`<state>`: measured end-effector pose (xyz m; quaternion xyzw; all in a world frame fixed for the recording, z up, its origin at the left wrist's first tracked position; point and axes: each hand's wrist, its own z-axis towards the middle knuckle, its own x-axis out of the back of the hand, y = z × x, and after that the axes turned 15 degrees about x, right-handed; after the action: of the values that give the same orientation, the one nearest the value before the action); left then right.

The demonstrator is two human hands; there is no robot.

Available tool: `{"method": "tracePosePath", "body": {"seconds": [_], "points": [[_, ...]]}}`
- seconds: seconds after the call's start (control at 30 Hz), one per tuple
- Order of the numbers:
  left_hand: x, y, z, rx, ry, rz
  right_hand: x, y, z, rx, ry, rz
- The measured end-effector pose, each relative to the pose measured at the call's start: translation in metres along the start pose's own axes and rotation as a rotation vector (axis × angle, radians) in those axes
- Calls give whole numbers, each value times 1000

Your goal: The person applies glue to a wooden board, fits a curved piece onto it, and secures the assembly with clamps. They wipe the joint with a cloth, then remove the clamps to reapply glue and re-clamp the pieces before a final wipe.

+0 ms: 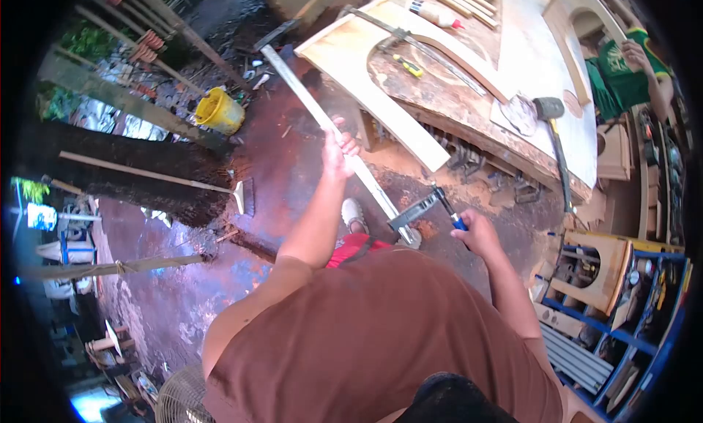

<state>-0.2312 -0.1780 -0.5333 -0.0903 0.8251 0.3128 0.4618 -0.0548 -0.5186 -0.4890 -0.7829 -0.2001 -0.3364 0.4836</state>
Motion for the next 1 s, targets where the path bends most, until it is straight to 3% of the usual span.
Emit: {"method": "tracePosePath", "body": {"seconds": [0.13, 0.2, 0.23, 0.3, 0.37, 0.43, 0.6, 0.67, 0.8, 1.0], "points": [[4, -10, 9, 9, -60, -83, 4, -7, -4, -44, 150, -121], [5, -11, 10, 12, -89, -117, -6, 18, 0, 142, 224, 290], [7, -12, 11, 20, -86, -116, 2, 20, 3, 134, 224, 293], [10, -14, 13, -1, -73, -77, 18, 24, 11, -29, -138, 710], [11, -16, 15, 2, -57, -69, 12, 34, 14, -48, -139, 708], [9, -16, 17, -5, -40, -64, 9, 34, 16, 82, 72, 525], [1, -13, 29, -20, 76, -32, 6, 30, 28, 194, 221, 274], [3, -10, 35, -8, 88, -53, 13, 11, 26, 114, 313, 210], [7, -16, 41, 13, 128, -111, 2, 28, 30, 189, 325, 230], [10, -19, 41, 11, 120, -147, 7, 18, 29, 124, 324, 199]]}}
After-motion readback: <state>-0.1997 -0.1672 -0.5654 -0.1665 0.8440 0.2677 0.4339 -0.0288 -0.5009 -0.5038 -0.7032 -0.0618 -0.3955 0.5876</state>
